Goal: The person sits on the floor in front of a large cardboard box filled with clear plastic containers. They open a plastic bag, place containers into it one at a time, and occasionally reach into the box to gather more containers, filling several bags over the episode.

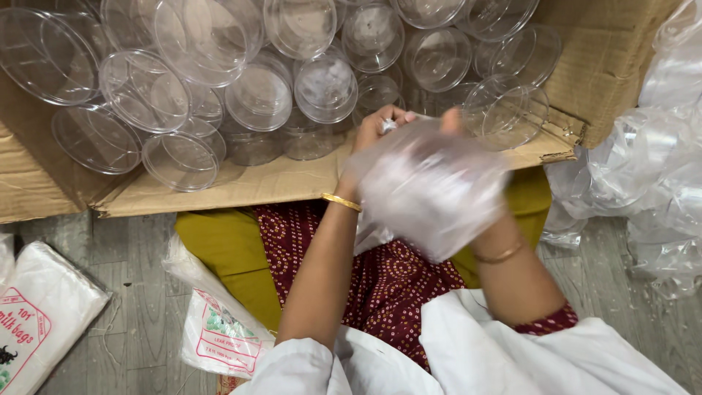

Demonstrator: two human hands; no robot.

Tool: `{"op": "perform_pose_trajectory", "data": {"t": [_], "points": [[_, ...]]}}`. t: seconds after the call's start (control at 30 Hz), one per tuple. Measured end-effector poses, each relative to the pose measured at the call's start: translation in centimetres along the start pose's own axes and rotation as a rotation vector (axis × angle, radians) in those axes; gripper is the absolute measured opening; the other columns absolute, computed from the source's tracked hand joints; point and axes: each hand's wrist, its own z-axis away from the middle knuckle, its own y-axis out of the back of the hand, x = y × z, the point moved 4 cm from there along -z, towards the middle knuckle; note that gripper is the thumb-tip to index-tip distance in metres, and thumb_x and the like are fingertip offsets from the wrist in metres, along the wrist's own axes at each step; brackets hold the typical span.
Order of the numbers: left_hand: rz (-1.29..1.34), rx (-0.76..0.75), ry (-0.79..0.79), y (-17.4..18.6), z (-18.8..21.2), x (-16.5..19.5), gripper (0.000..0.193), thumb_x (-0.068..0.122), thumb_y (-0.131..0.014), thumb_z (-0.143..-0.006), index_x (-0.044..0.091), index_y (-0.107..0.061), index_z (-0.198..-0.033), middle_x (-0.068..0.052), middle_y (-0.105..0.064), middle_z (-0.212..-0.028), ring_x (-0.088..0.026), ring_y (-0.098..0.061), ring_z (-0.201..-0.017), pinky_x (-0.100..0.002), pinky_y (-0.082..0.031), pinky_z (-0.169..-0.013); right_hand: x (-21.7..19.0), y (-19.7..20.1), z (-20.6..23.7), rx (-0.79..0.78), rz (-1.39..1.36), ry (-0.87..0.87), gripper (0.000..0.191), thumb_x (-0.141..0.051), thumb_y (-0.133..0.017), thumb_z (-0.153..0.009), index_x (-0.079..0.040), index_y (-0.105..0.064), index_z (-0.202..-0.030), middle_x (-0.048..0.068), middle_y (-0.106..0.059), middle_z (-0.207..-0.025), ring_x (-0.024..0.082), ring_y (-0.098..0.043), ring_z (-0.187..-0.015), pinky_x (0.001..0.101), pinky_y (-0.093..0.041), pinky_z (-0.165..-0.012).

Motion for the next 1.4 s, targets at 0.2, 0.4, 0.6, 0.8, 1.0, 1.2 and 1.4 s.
{"op": "perform_pose_trajectory", "data": {"t": [0.2,0.4,0.6,0.8,1.0,1.2,1.4], "points": [[0.182,0.061,0.219,1.0,0.6,0.0,0.048,0.027,-0.073,-0.097,0.007,-0.057,-0.137,-0.005,-0.068,-0.094,-0.01,-0.061,-0.085,-0.025,-0.047,-0.072,-13.9,-3.8,7.4,0.253,0.488,0.793,0.054,-0.045,-0.06,-0.108,0.0,-0.054,-0.136,0.015,-0.065,-0.131,0.026,-0.064,-0.118,0.0428,-0.055,-0.099],[0.46,0.005,0.251,1.3,1.0,0.9,0.066,0.014,-0.069,-0.088,0.01,-0.042,-0.148,-0.014,-0.072,-0.111,-0.018,-0.067,-0.099,-0.033,-0.057,-0.089,-22.7,-6.1,11.9,0.695,1.162,0.774,0.045,-0.041,-0.061,-0.108,-0.003,-0.058,-0.131,0.012,-0.066,-0.125,0.024,-0.065,-0.114,0.0424,-0.056,-0.094],[0.414,-0.011,0.193,1.3,1.0,0.1,0.046,0.009,-0.071,-0.09,0.002,-0.062,-0.134,-0.008,-0.073,-0.104,-0.013,-0.067,-0.091,-0.031,-0.056,-0.085,-19.4,-7.7,9.0,0.699,1.47,1.054,0.036,-0.037,-0.061,-0.108,-0.005,-0.063,-0.126,0.01,-0.068,-0.12,0.022,-0.066,-0.11,0.0419,-0.057,-0.089],[0.306,0.175,0.095,2.2,0.8,-1.1,0.022,0.012,-0.081,-0.091,0.002,-0.072,-0.108,-0.002,-0.071,-0.098,-0.009,-0.065,-0.089,-0.024,-0.053,-0.082,-6.7,-3.2,-1.2,0.402,1.231,0.368,0.027,-0.029,-0.063,-0.096,-0.006,-0.061,-0.111,0.001,-0.07,-0.128,0.017,-0.07,-0.113,0.0333,-0.062,-0.09],[0.291,0.276,0.086,2.6,0.6,-1.7,0.022,0.01,-0.082,-0.088,0.007,-0.064,-0.099,0.001,-0.066,-0.09,-0.009,-0.06,-0.08,-0.026,-0.05,-0.072,-3.2,2.0,-3.9,0.472,1.594,0.184,0.026,-0.01,-0.081,-0.091,0.0,-0.072,-0.114,0.003,-0.072,-0.1,0.009,-0.063,-0.091,0.0242,-0.053,-0.081],[0.248,0.253,0.133,2.4,1.1,-1.0,0.011,0.012,-0.077,-0.088,0.007,-0.071,-0.097,0.001,-0.07,-0.091,-0.007,-0.064,-0.082,-0.023,-0.052,-0.075,-3.7,3.7,-2.7,0.501,1.737,0.286,0.016,-0.013,-0.077,-0.095,-0.001,-0.077,-0.106,-0.001,-0.074,-0.092,0.006,-0.064,-0.085,0.0236,-0.052,-0.078],[0.255,0.256,0.129,2.5,0.8,-1.5,0.019,0.012,-0.08,-0.092,0.006,-0.062,-0.091,-0.002,-0.067,-0.089,-0.009,-0.06,-0.079,-0.026,-0.049,-0.072,-2.5,2.3,-3.1,0.627,1.892,0.217,0.018,-0.016,-0.067,-0.1,-0.003,-0.074,-0.111,0.004,-0.07,-0.08,0.006,-0.058,-0.072,0.0271,-0.049,-0.067]]}}
